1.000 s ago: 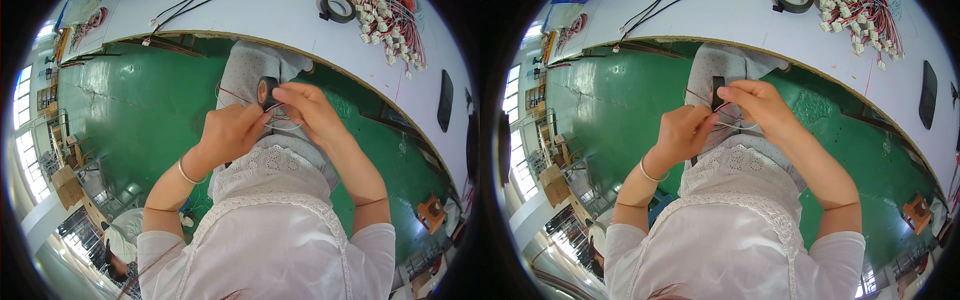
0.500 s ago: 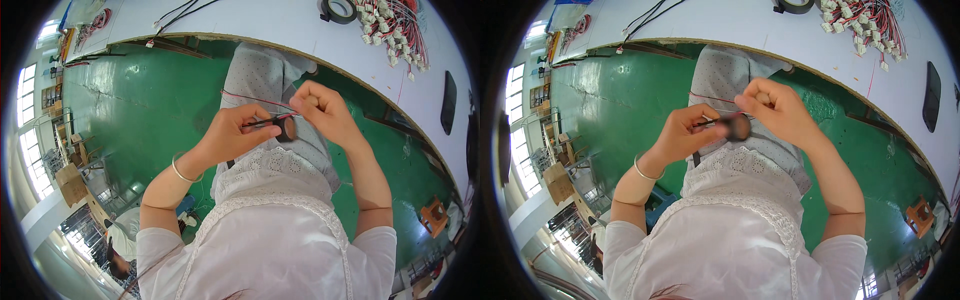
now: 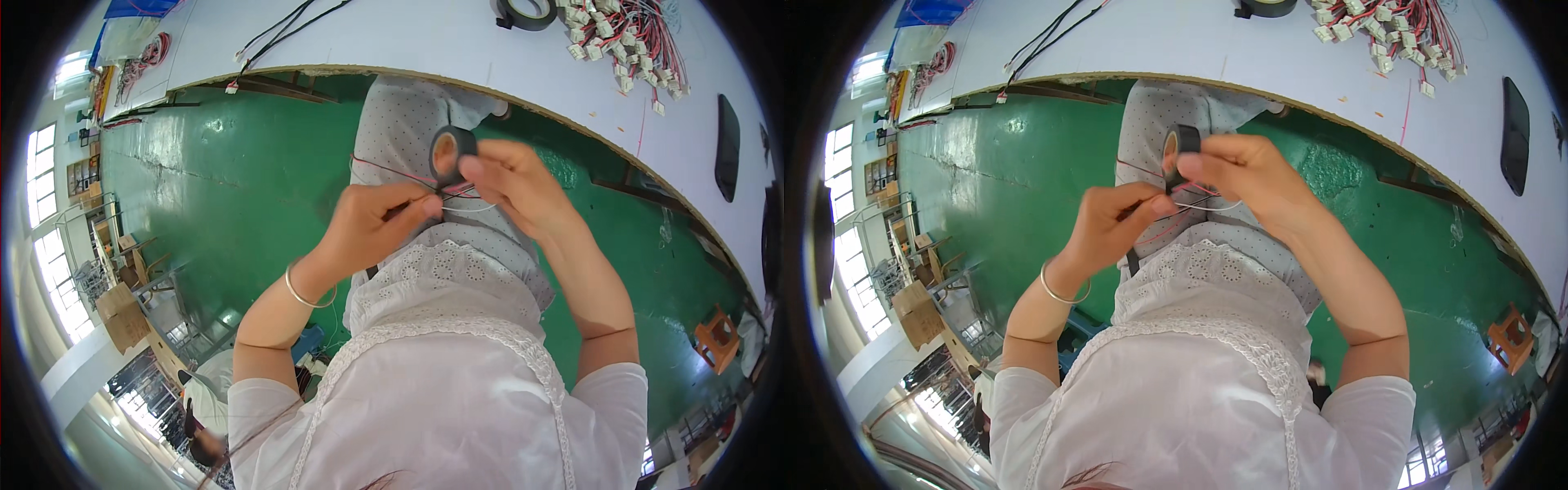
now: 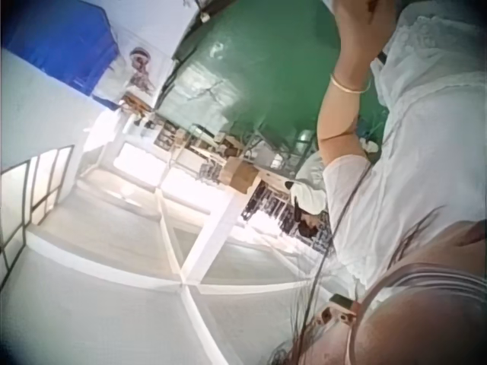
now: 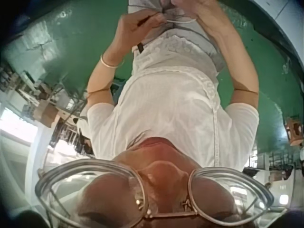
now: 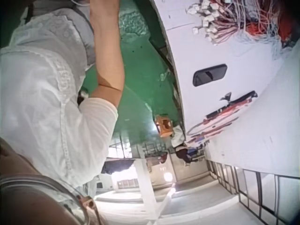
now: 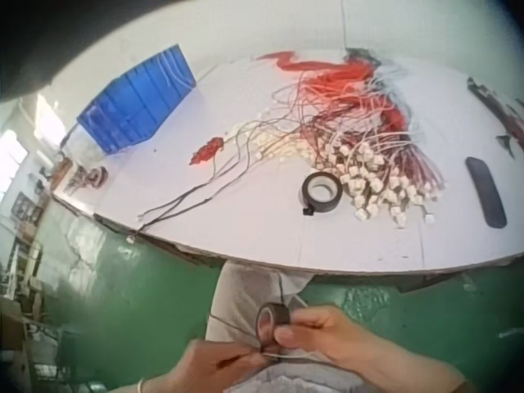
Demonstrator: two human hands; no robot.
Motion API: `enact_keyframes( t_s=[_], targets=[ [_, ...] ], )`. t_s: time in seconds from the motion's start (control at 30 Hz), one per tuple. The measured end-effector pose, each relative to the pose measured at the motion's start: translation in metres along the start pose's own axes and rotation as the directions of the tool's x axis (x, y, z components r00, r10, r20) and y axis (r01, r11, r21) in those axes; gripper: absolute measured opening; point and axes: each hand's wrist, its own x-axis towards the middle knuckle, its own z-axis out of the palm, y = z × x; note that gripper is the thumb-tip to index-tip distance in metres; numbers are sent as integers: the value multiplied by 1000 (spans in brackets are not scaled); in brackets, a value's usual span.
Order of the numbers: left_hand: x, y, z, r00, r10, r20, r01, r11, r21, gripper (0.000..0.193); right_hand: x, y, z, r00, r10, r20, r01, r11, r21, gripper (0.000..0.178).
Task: Assembling, inspecting, and taping electrical wire harnesses at a manual workstation.
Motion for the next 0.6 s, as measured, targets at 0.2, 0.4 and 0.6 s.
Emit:
enact_keyframes(
  t_s=[0.2,0.4,0.6],
  targets=[
    [-7,-8,-12,825,-230,516,500,722,-479,14,-19,-18,-20,869,-184,459,385,835,-395,24],
    [14,4,-8,928,358,102,-372,888,269,16,-22,-20,-12,858,-235,457,471,716,-516,25],
    [8,19,-10,983,58,175,-50,998,-49,15,-27,-27,-7,845,-270,462,525,583,-619,27]
  ],
)
